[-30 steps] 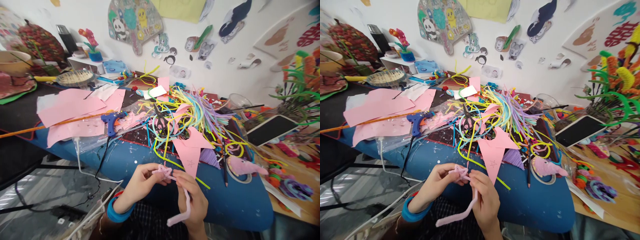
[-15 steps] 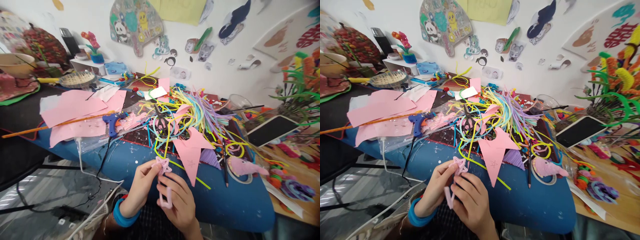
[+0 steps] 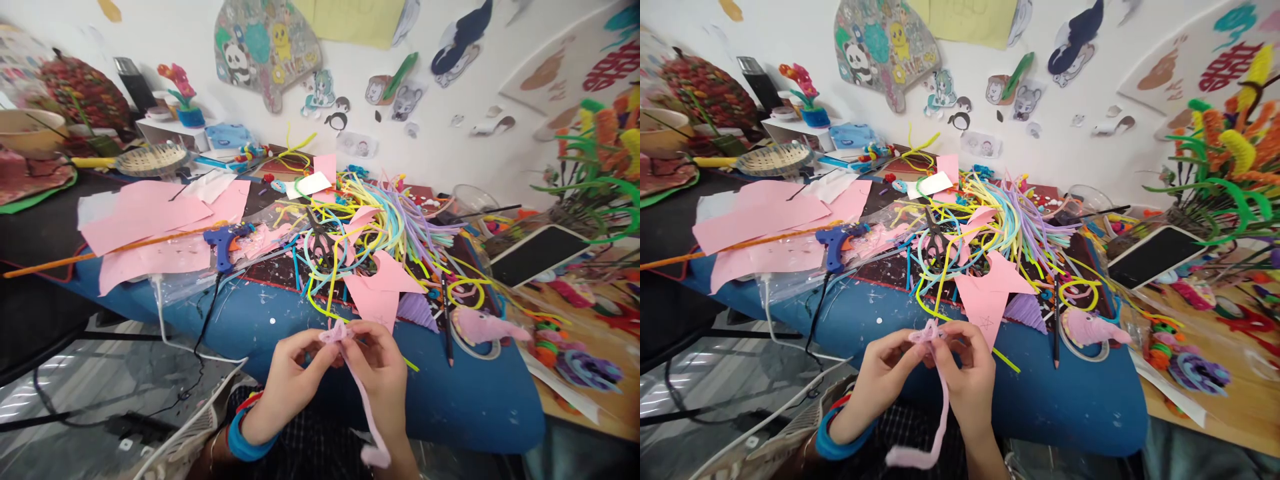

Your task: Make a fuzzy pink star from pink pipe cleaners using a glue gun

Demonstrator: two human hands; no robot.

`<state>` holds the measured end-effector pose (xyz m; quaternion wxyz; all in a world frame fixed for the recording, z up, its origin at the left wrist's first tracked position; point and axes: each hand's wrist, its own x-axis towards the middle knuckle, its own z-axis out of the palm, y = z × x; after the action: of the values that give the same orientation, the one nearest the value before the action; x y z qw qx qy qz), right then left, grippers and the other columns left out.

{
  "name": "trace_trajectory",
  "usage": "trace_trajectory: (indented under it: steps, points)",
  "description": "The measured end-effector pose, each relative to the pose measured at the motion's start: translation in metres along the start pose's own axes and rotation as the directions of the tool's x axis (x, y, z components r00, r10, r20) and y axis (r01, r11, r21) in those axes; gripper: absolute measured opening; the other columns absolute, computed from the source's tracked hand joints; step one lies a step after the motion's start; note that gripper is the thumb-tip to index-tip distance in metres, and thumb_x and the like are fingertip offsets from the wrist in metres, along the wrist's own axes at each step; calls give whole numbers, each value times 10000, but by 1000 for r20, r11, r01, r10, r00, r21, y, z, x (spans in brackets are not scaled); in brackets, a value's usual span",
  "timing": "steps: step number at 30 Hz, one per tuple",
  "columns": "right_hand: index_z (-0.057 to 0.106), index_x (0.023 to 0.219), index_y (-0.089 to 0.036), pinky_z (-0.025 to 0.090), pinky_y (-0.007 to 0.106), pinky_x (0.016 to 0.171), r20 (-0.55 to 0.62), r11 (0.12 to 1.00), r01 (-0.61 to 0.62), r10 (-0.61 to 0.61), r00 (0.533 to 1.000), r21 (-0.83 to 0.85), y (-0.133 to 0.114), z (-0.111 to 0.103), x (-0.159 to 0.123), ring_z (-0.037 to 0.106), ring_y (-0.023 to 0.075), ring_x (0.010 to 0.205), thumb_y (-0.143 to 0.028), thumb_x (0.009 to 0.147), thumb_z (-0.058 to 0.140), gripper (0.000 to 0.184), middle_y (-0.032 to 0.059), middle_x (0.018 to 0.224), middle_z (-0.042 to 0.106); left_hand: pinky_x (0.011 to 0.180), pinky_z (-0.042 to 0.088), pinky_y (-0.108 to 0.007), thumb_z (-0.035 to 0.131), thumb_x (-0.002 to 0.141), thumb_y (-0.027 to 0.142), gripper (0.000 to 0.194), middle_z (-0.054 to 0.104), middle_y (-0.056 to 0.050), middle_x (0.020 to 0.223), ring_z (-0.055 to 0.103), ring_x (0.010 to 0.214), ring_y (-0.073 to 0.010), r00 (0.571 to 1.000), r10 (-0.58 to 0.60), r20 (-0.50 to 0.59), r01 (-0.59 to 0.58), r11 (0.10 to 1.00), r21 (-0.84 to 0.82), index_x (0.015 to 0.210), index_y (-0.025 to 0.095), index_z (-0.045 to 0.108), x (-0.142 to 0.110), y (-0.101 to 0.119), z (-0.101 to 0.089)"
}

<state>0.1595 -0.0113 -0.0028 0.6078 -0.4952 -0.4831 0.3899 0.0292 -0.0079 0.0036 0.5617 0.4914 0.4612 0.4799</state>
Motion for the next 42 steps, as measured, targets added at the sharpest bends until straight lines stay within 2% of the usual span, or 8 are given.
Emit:
trace_trajectory:
  steps: [8,13,19,21,25,29,33,42]
  points:
    - [636,908,-212,585,227,699,36,988,108,-105,994,-110,-6,3,0,676,136,746,-147,815,663,117,12,825,681,703,493,-260,683,821,315,207,724,-86,787,633,760,-196,996,81,26,-82,996,38,764,132,759,3,0,-8]
    - [645,956,-224,579,269,712,150,930,251,-218,964,-266,-8,-4,2,670,155,774,-125,846,618,150,21,856,688,642,517,-253,679,821,387,292,728,-69,685,644,645,-174,989,-72,130,79,996,-51,735,119,755,5,5,-13]
    - [683,1094,-267,495,469,966,507,558,727,-526,683,-401,-11,-28,0,511,271,1218,-108,870,567,299,84,1267,608,629,556,-272,743,755,421,308,754,-70,695,681,630,-193,993,-122,8,122,982,-143,770,114,765,7,4,-14]
    - [687,1089,-268,499,478,958,577,544,771,-529,622,-332,-14,-31,-3,523,276,1204,-175,888,595,240,66,1180,678,638,557,-269,731,773,402,286,758,-68,706,687,647,-195,994,-108,-11,106,988,-114,765,119,768,6,4,-14]
    - [680,1057,-240,551,456,800,427,867,498,-446,787,-12,-20,-27,-7,665,218,791,-331,997,417,284,41,759,710,628,556,-266,676,823,392,287,770,-82,736,701,660,-206,995,-78,68,80,996,-27,793,125,779,1,4,-13]
    - [649,1134,-281,448,271,437,230,922,187,-274,934,339,-24,-23,2,339,110,395,-345,1011,359,321,-83,484,280,609,528,-248,622,871,348,304,764,-89,708,693,639,-195,982,-25,190,-3,989,150,728,130,777,-2,9,-13]
    - [680,1054,-293,352,225,403,115,908,154,-214,970,389,-20,-24,16,251,107,451,-383,985,414,289,-78,573,172,583,508,-233,614,877,346,314,757,-92,692,681,615,-182,959,-38,280,-13,984,179,721,126,777,-3,15,-15]
    - [686,1002,-256,472,333,576,124,929,352,-365,923,119,21,-24,26,535,151,619,-279,928,544,162,-15,654,510,532,482,-216,665,820,459,356,683,-52,588,617,489,-128,800,-250,545,297,955,3,739,117,729,3,8,-25]
